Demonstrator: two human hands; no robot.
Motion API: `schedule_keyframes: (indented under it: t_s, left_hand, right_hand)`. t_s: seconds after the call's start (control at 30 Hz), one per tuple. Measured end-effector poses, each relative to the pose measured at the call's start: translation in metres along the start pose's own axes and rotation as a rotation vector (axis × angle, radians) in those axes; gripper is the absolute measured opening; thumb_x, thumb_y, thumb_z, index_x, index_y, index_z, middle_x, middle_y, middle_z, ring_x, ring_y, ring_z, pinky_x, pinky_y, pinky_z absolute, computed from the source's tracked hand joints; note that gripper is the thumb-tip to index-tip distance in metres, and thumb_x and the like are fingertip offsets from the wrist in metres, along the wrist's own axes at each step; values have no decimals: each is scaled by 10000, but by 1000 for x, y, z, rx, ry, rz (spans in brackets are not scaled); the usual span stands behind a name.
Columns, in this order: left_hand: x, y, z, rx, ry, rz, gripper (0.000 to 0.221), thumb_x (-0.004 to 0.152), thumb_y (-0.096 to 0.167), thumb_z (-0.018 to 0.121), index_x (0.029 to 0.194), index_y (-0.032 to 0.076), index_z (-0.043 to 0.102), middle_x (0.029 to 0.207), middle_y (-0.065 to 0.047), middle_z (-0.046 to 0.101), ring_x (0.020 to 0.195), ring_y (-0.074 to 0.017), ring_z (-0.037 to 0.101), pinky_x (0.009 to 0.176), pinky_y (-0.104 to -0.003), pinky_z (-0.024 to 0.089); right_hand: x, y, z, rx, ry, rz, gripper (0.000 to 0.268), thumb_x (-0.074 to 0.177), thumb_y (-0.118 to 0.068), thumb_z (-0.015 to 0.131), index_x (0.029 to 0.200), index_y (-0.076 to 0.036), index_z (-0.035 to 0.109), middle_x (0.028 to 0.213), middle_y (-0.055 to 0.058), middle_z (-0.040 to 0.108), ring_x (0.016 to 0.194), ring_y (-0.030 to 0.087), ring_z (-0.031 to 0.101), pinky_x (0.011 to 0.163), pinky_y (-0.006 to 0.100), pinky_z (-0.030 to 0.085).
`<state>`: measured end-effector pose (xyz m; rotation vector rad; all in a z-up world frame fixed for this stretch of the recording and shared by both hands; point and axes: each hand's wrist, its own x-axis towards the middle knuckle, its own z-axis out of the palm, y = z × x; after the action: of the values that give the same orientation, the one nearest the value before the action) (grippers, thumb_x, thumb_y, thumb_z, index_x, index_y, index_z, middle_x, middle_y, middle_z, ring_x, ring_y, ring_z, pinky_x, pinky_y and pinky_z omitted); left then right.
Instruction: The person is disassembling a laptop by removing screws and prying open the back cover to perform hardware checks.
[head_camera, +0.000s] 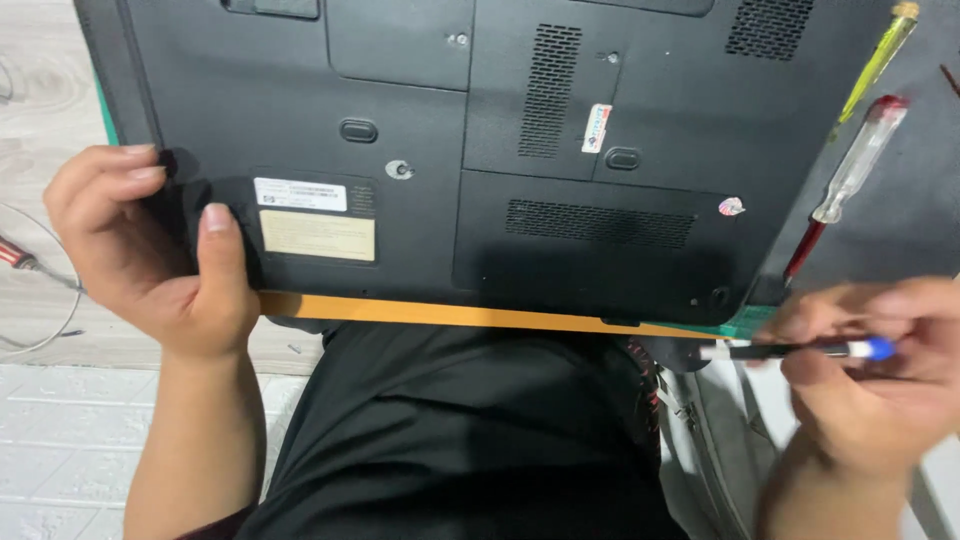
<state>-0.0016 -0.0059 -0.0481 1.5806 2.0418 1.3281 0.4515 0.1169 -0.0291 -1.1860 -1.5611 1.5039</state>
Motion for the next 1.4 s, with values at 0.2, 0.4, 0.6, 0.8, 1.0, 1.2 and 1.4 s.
schedule_keyframes:
  t_s: [0.2, 0.4, 0.6, 0.8, 1.0, 1.2, 1.4]
  left_hand:
    - [-4, -7, 5, 31, -26, 23, 311, 984, -60, 478, 1263, -9, 351, 1321, -205, 363, 1231, -360, 387, 1157, -449, 340]
    - [-12, -11, 17, -35, -20, -17, 302, 1031, -48, 407, 1317, 21, 342, 1375, -169, 362, 1314, -299, 365, 1234, -427, 314]
    - [-19, -7, 18, 148, -65, 4, 243, 1018, -128, 384, 1257, -88, 363, 1365, -291, 403, 1304, -418, 411, 1242, -528, 347]
    - [-30, -7, 6, 293, -143, 50, 254, 932, -304, 475, 1162, -204, 439, 1300, -428, 468, 1224, -537, 480, 1201, -589, 396]
    - [-9, 30, 17, 438, -363, 234, 236, 828, -164, 800, 989, -21, 704, 1089, -236, 635, 1071, -463, 525, 1139, -684, 397]
    - [30, 89, 77, 331, -622, 381, 195, 823, 243, 816, 1007, 250, 754, 1081, 3, 702, 997, -254, 590, 999, -554, 367]
    - [37, 110, 118, 250, -692, 407, 251, 923, 260, 768, 1172, 255, 734, 1246, 34, 675, 1121, -207, 622, 1026, -542, 370]
  right_hand:
    - [-34, 23, -16, 72, 226, 61, 241, 1122, -108, 328, 1008, -237, 495, 816, 15, 519, 492, 44, 456, 370, 157, 392]
    - [-37, 51, -57, 576, 235, 183, 162, 996, -295, 687, 1111, -193, 637, 955, -121, 606, 787, -60, 460, 621, 32, 345]
    - [-45, 69, -80, 569, 128, 113, 242, 921, -112, 611, 1147, -167, 678, 1149, -103, 706, 895, -42, 560, 698, 32, 435]
    - [-70, 107, -97, 852, 301, 74, 164, 984, -229, 680, 1144, -196, 698, 1083, -144, 686, 740, -96, 479, 651, 2, 399]
    - [-63, 116, -95, 856, 332, 94, 149, 1057, -187, 621, 1172, -201, 715, 981, -157, 683, 694, -97, 470, 645, 62, 317]
    - [-40, 101, -78, 843, 237, 52, 123, 1054, -219, 599, 1149, -141, 583, 1092, -94, 603, 767, -17, 529, 748, 164, 353]
    - [-35, 92, -69, 666, 243, 80, 133, 1081, -342, 643, 1111, -220, 599, 1040, -171, 602, 776, -61, 542, 773, 157, 377]
